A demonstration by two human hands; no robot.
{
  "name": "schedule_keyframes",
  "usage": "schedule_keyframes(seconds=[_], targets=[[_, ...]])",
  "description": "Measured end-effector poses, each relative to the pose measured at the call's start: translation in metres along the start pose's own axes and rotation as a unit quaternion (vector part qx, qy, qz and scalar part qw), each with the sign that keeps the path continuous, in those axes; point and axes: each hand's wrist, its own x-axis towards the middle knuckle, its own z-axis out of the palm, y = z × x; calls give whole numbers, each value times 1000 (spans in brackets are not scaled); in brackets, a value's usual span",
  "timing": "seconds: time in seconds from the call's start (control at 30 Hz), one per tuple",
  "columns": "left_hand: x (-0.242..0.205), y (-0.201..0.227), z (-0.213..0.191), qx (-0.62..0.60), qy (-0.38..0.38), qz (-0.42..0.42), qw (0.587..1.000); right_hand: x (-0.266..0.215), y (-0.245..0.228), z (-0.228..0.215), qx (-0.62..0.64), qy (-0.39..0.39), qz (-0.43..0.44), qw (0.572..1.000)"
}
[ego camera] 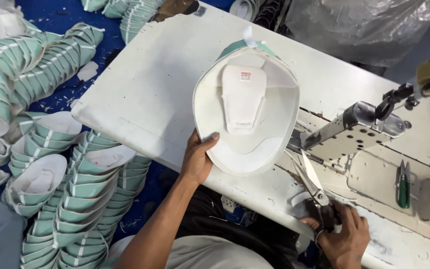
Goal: The person sews the upper part of a shoe using a sewing machine, then trims excess threads with scissors. The process is repeated for multiple shoes, with the person handling each shoe individually and cutting threads after sewing.
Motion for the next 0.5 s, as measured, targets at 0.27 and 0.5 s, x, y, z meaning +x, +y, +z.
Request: schedule_keyframes(seconds=[0.27, 0.5], targets=[[17, -24, -9, -65, -25, -61, 996, 48, -37, -10, 4, -57, -110, 992], [17, -21, -9, -73, -32, -75, 994, 82, -56, 7, -24, -121, -175, 977]])
